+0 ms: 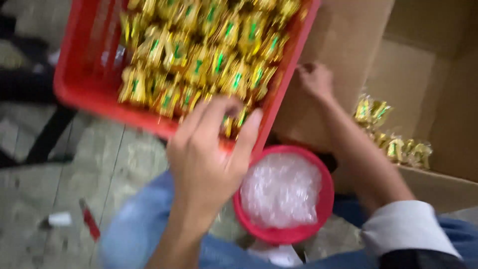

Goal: The person sits on the floor and wraps small gold and green items in bubble wrap, then places them into a cardboard box. The person repeatedly picks items from a red basket, wraps them, and arranges them in the box.

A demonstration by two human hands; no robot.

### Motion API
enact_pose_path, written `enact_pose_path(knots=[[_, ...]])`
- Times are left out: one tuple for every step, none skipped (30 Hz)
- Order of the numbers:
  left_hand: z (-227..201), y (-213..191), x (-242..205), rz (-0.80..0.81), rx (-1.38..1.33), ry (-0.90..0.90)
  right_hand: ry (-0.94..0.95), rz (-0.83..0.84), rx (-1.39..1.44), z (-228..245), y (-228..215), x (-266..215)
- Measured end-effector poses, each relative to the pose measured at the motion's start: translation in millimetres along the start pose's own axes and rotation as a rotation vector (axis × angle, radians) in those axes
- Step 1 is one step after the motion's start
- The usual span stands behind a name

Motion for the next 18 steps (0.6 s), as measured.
enact_pose_path(knots=[[-1.3,-0.2,-1.6,-0.001,-0.013,0.043,0.008,-0.043,0.008,-0.5,14.6,12.6],[2.1,3.0,1.3,0.027,0.017,-0.013,-0.033,-0.109,0.021,-4.9,30.7,24.5],[6.1,7.3,4.7,0.056,0.048,-0.067,-0.075,-0.175,0.031,-10.4,46.7,38.4],[6.3,11.5,7.1,0.067,0.029,-0.036,-0.054,-0.207,0.028,-4.1,45.0,41.0],[8.0,15.6,7.8,0.077,0.057,-0.068,0.017,-0.138,0.064,0.0,46.8,43.4],[9.8,18.2,7.4,0.100,0.083,-0.106,0.097,-0.062,0.101,1.4,51.1,39.5],[9.7,25.0,11.1,0.122,0.062,-0.081,0.128,-0.087,0.100,4.6,36.7,38.4],[11.9,28.9,10.6,0.140,0.096,-0.154,0.118,-0.057,0.100,10.7,31.9,30.8],[14.4,31.8,9.3,0.157,0.132,-0.225,0.109,-0.028,0.101,17.7,27.5,23.1],[14.1,37.9,10.1,0.165,0.132,-0.213,0.119,-0.037,0.108,18.4,7.5,9.8],[16.1,42.9,9.9,0.217,0.164,-0.277,0.056,0.000,0.095,23.2,-11.2,-4.8],[17.9,46.9,9.4,0.257,0.197,-0.345,-0.019,0.038,0.079,31.3,-30.9,-16.7],[19.3,53.7,8.7,0.254,0.198,-0.335,-0.021,0.029,0.083,43.5,-67.2,-35.7],[19.9,62.6,5.7,0.313,0.177,-0.314,0.022,0.124,0.161,53.9,-99.8,-56.4],[20.5,71.1,2.0,0.373,0.156,-0.292,0.065,0.220,0.239,64.5,-131.8,-78.8],[13.8,80.5,0.6,0.370,0.159,-0.288,0.061,0.217,0.242,60.0,-143.9,-87.6],[6.5,91.2,-1.9,0.424,0.126,-0.287,-0.062,0.140,0.260,58.8,-158.8,-96.8],[-1.7,101.7,-4.5,0.474,0.094,-0.284,-0.189,0.060,0.276,57.7,-174.8,-106.5]])
Point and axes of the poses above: each hand's wrist, its own x-axis towards the middle knuckle, its own y-axis out of the palm, z = x × y, the point moved 3 cm from there along x, towards the middle knuckle, and after that the axes turned 5 degrees about -x, right-handed, at the moved point
